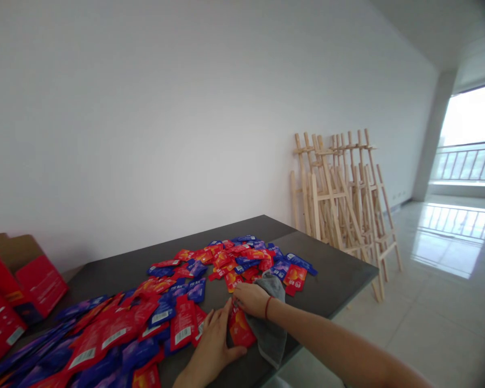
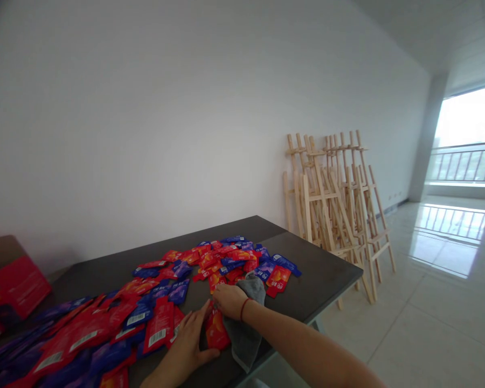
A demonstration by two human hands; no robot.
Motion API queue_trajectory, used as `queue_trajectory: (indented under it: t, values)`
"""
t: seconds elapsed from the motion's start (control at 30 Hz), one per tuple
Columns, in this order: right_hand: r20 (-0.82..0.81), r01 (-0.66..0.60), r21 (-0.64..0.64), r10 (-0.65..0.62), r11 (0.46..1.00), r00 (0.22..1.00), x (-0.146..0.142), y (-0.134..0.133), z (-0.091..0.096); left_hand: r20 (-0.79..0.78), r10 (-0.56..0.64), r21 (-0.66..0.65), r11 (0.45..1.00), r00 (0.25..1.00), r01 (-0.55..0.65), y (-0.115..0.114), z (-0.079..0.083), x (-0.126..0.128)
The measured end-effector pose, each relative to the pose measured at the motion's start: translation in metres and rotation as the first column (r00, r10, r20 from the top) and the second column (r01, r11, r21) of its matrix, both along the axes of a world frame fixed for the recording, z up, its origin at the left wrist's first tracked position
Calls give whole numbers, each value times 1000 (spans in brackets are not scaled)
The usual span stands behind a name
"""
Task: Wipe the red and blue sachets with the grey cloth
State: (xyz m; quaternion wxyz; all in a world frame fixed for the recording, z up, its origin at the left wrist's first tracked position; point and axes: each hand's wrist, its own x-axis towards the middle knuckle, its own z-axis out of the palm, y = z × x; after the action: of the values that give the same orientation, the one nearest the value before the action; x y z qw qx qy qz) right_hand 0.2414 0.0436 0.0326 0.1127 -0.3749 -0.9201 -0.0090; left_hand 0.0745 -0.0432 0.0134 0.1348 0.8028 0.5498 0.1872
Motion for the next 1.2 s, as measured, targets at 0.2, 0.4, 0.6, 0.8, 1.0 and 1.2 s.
queue_trajectory:
  t: [0.2,0.4,0.6,0.8,1.0,1.2]
  values:
    - [-54,-41,7,41,999,998,40,-7,-9,-63,-27,24,999,998,28,-7,8,1]
    - [-127,81,34,-76,996,989,62,-10,-20,-230,-66,50,996,971,79,-11,31,22]
    - [-173,135,44,-126,990,977,57,-13,-21,-317,16,-43,999,948,-31,-9,36,51]
    - [-209,140,29,-131,990,969,56,-13,-22,-467,-14,-62,998,884,-16,-23,26,47]
    - [-232,148,25,-139,989,963,56,-16,-21,-567,-2,-15,1000,823,-8,-19,20,11]
    - [-250,147,30,-135,989,959,56,-18,-22,-547,273,317,942,792,-106,-13,68,-58]
